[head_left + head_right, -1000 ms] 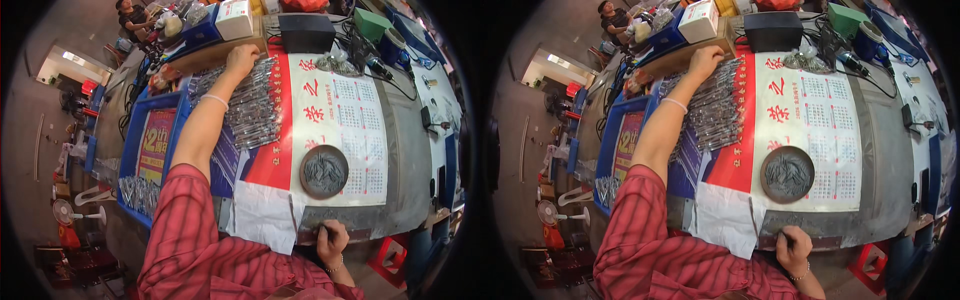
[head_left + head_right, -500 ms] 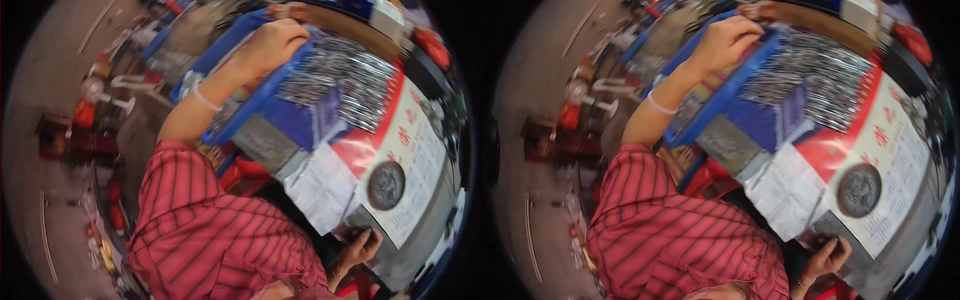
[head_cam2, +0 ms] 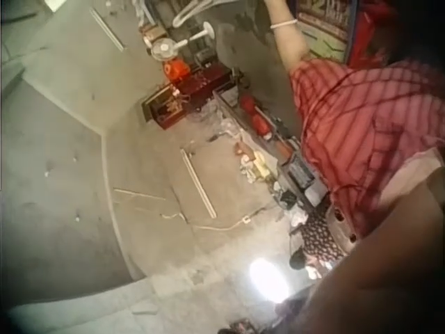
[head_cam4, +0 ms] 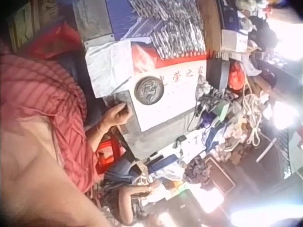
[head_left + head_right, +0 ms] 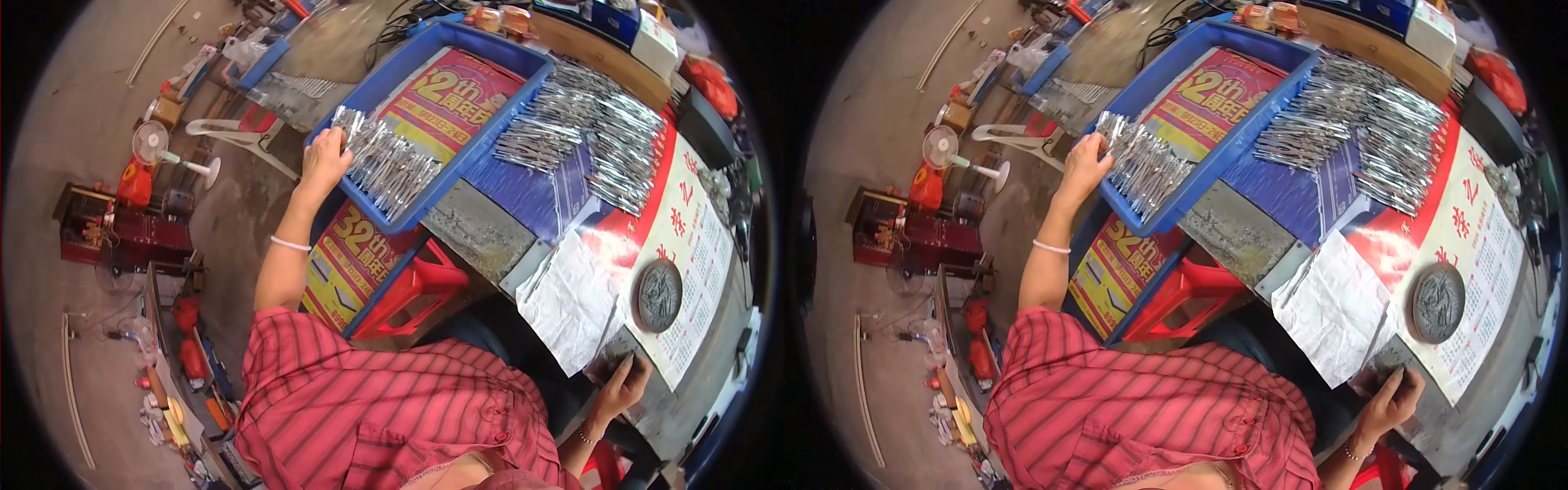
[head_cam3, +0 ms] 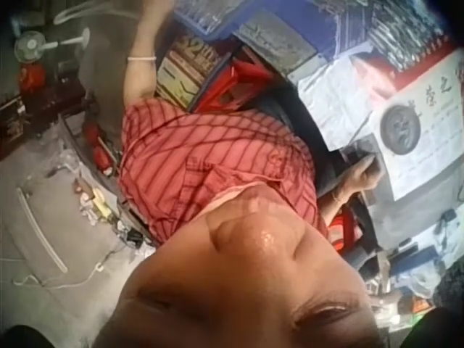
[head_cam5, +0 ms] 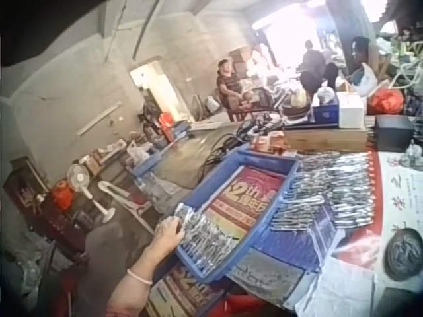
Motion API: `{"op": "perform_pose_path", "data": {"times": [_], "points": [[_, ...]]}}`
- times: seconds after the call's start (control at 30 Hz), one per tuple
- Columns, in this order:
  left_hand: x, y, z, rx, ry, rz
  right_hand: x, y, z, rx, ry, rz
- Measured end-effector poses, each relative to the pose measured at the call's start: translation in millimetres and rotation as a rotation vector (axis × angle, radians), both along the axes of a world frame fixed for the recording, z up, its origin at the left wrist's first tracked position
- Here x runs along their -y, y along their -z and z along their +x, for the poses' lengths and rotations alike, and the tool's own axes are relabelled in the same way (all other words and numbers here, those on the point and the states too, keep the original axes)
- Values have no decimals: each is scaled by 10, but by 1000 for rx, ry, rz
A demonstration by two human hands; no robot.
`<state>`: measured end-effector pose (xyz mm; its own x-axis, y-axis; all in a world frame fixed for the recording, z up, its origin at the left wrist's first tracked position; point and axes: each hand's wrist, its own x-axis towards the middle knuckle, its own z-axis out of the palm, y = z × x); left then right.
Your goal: Manually assemble small metal components on a workbench.
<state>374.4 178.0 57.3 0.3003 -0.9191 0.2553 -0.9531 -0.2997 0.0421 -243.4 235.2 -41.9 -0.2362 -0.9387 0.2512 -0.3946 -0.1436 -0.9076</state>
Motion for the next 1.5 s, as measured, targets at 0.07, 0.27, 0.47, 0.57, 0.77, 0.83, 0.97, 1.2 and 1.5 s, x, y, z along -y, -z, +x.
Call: {"op": "perform_pose_path", "data": {"times": [0.07,0.27,0.47,0.57,0.77,0.83,0.97,1.2,1.5], "points": [[43,-1,-63,158,25,55,-30,-4,-86,-63,5,58],[-51,-132,-61,15,162,-1,518,-625,12,-342,-133,-5],[-182,-440,-1158,-507,163,-261,1228,-795,-203,-662,-258,88],[-207,-321,-2029,-921,327,-177,1305,-766,-259,-861,-268,163],[-262,-36,-3230,-1569,679,376,1542,-751,-210,-966,-345,254],[-248,24,-3433,-1650,701,520,1617,-760,-217,-965,-382,252],[-183,72,-3641,-1684,893,540,1690,-770,-244,-923,-452,324],[-220,184,-3539,-1606,876,547,1672,-819,-173,-925,-394,389],[-294,183,-3498,-1651,815,481,1747,-730,-204,-1000,-494,295]]}}
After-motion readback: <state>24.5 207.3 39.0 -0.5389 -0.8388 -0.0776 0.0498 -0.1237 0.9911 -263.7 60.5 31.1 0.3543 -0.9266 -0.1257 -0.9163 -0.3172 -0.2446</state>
